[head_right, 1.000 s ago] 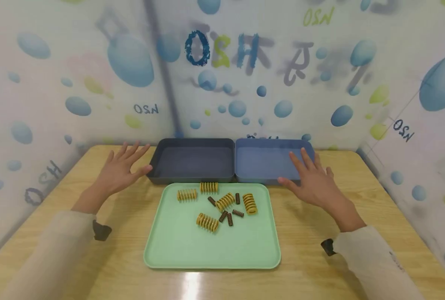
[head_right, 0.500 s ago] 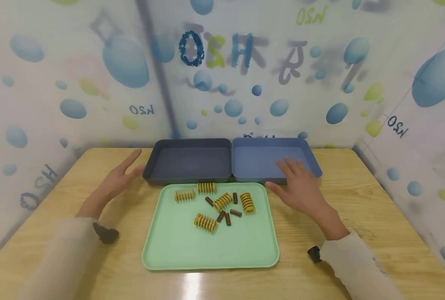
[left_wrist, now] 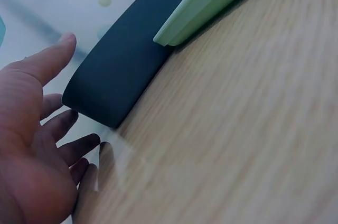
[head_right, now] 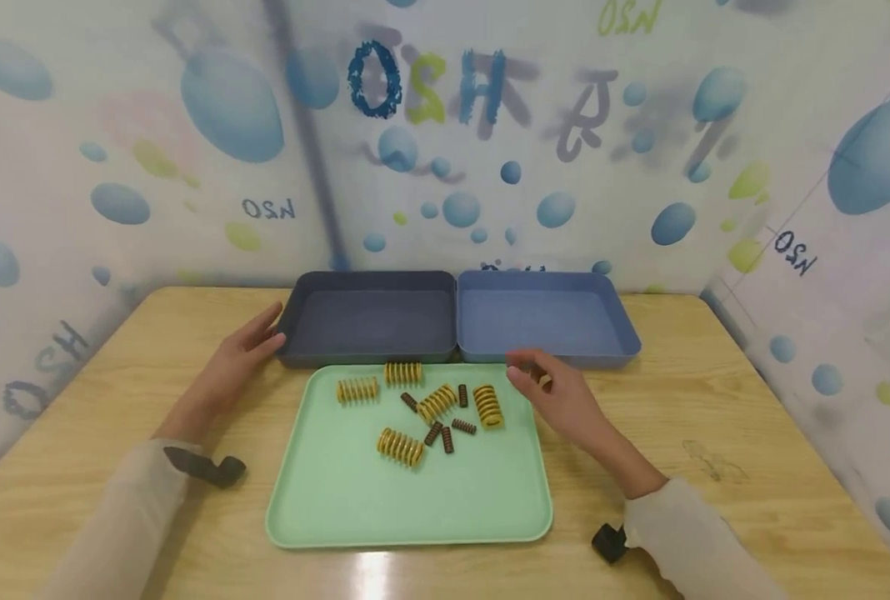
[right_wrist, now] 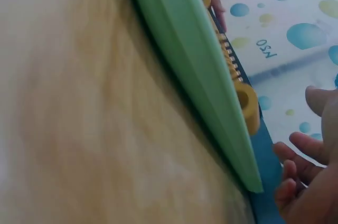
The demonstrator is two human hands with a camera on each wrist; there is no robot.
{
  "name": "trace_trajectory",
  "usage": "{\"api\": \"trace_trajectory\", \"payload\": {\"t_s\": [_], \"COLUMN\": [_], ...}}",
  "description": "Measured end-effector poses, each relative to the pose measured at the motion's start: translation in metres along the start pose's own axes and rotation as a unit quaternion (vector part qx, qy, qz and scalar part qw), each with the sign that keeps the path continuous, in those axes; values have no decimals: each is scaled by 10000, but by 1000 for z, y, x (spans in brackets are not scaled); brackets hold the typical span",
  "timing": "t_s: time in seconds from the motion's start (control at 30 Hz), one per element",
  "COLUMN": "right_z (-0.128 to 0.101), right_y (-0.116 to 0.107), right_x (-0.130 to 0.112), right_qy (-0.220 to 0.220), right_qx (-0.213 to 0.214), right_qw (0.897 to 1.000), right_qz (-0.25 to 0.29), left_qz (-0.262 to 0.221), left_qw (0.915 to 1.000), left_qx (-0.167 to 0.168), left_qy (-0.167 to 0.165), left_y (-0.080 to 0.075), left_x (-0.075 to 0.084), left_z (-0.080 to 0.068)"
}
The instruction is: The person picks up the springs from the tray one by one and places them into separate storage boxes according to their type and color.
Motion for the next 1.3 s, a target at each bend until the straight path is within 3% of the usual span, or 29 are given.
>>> {"api": "trace_trajectory", "payload": {"t_s": [0.23,0.43,0.7,1.3], "right_z": [-7,-6,-1,1], "right_y": [18,24,29,37], "right_x": [-1,10,12,10], "right_qy": [76,116,-222,-179], "right_qx": [306,-40,64,212], "right_qw": [9991,9995,9996,9986], "right_qz": [271,293,-169,-456], "left_qz": [-208,-18,289,356], "left_qw": [9997,9994,9989,9989], "left_qx": [-53,-229,-274,-168], "left_qy": [-73,247,242,244], "left_y": [6,7,4,1], "left_x": [6,4,3,2], "left_z": [2,8,10,2]}}
Point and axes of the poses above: each hand's wrist, its own z-axis towards the middle knuckle, its own y-axis out of the palm, x = y × z, the point moved 4 cm from there along z, towards the middle knuckle, and after that the axes turned 15 degrees about y, right-handed, at the moved point
